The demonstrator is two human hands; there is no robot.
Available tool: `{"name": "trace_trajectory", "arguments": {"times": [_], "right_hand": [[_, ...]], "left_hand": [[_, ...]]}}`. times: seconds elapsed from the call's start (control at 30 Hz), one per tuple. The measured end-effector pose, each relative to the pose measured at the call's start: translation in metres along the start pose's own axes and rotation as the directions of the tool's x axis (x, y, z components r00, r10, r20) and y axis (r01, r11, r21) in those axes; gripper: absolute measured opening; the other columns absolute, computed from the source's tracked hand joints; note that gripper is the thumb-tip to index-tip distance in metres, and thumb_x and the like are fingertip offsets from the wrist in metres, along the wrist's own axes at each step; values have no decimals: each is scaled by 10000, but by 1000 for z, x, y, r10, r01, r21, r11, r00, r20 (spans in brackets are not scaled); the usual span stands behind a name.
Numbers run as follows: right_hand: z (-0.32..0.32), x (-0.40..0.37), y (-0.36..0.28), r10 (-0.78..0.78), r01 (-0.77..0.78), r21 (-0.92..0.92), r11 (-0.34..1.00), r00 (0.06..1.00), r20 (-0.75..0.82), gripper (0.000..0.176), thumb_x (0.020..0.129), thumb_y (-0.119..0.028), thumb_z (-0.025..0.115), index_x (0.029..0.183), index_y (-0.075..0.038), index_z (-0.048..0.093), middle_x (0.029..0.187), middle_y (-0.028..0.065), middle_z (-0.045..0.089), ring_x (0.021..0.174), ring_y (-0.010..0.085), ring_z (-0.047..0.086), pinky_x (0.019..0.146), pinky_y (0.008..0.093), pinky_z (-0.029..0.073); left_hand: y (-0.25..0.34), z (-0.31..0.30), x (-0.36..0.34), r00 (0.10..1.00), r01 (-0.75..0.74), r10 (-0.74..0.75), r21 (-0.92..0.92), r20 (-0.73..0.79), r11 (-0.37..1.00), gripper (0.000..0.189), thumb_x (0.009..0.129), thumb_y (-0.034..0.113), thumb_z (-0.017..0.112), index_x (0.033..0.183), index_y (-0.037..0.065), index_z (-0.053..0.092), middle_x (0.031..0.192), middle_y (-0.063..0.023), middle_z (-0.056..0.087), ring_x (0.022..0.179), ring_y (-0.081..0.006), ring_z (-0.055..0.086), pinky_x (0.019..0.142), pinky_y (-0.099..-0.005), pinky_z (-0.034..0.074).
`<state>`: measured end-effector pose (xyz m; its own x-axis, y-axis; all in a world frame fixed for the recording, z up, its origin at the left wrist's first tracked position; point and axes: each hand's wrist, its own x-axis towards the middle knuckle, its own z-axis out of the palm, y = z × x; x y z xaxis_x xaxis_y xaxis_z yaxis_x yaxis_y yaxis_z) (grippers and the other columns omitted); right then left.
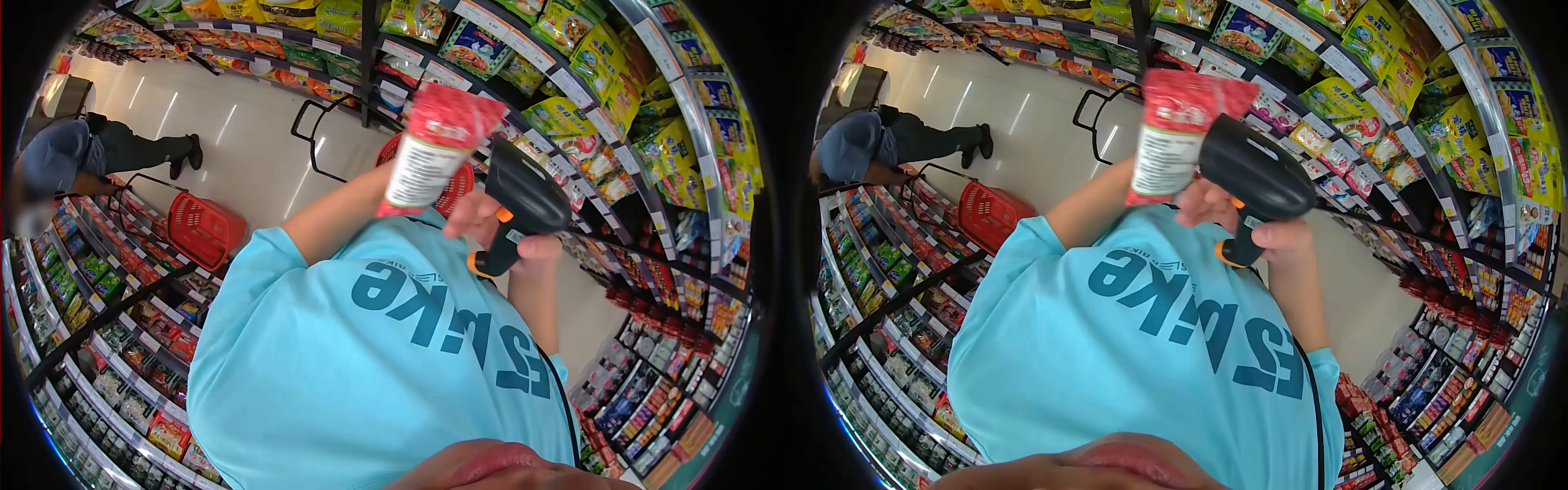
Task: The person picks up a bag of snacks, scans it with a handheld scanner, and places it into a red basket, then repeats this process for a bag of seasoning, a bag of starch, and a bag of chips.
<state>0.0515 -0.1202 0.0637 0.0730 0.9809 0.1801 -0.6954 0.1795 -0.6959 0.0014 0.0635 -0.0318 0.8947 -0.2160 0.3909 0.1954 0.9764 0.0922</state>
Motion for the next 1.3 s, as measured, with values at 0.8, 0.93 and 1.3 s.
{"name": "trace_trajectory", "arguments": {"times": [0.8,0.93,1.3], "right_hand": [[-29,24,14,-55,119,222,968,960,-273,515,810,-306,593,1248,-44,524,1564,296,261,1461,460,246,1192,556,242],[-19,22,13,-18,59,281,958,989,-147,544,810,-315,611,1274,-46,520,1569,305,239,1463,474,226,1160,579,279],[-21,21,26,20,23,362,932,993,-115,534,821,-273,551,1300,-39,517,1555,297,276,1426,477,309,1103,522,394]], "left_hand": [[-37,-4,-6,977,-34,-70,-472,-202,881,346,1015,386,447,1214,110,506,998,-40,647,780,-175,693,641,-281,580],[-32,-4,-14,975,-13,-73,-383,-209,924,364,959,418,487,1088,78,506,956,-88,640,801,-232,700,709,-342,599],[-47,12,-14,996,-46,4,-494,-85,868,317,994,301,436,1121,20,508,674,87,563,497,-52,593,443,-257,487]]}}
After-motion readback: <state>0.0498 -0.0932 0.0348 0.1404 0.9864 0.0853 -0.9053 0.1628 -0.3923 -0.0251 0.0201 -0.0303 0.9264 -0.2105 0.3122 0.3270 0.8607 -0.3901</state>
